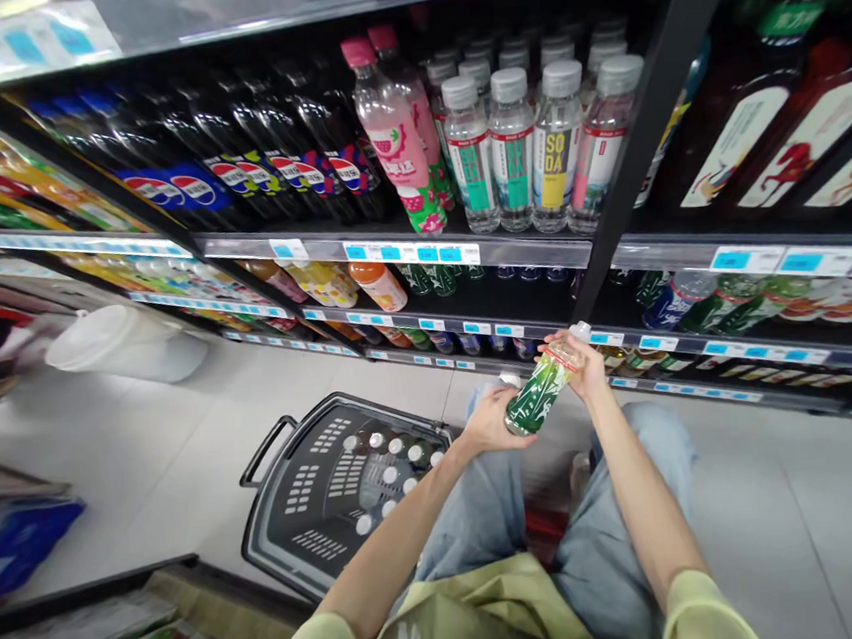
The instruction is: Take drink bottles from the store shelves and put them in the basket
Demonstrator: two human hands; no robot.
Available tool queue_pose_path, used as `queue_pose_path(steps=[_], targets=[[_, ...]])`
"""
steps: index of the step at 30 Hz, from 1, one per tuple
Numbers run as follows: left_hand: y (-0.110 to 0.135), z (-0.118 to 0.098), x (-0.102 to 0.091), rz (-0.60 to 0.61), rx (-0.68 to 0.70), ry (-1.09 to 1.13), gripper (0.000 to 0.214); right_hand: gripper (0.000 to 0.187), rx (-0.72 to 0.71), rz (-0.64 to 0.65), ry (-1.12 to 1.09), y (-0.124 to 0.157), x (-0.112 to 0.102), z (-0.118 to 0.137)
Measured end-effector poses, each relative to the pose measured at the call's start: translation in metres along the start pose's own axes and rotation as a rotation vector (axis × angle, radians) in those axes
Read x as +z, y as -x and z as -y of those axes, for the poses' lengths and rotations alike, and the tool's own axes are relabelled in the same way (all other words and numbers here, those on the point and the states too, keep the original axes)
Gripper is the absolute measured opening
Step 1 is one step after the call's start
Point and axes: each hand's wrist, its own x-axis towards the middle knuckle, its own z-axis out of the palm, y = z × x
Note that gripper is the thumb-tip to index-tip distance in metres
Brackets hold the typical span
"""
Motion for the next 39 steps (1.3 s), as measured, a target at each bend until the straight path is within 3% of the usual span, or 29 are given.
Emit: queue_pose_path(steps=[6,13,20,24,34,39], targets=[[0.001,0.002,0.001,0.001,-0.047,-0.007,0.086,0.020,-0.040,-0.037,-0.027,-0.005,0.005,-0.006],[-0.005,-0.005,0.000,-0.018,-0.116,-0.081,0.090,0.027,-0.068,-0.277,0.032,-0.025,-0.009,-0.010],[-0.006,0.005,0.003,-0.081,-0.055,-0.037,0.081,0.020,0.024,-0.152,-0.004,-0.023,-0.004,-0.007],[-0.004,0.011,0.004,-0.068,-0.047,-0.014,0.084,0.018,0.006,-0.080,-0.056,-0.019,0.004,-0.010],[-0.005,0.007,0.004,-0.065,-0.060,-0.052,0.086,0.019,-0.048,-0.170,-0.043,-0.029,0.002,-0.018],[-0.005,0.004,0.004,-0.074,-0.064,-0.093,0.089,0.018,-0.022,-0.342,-0.004,-0.040,-0.008,-0.020]])
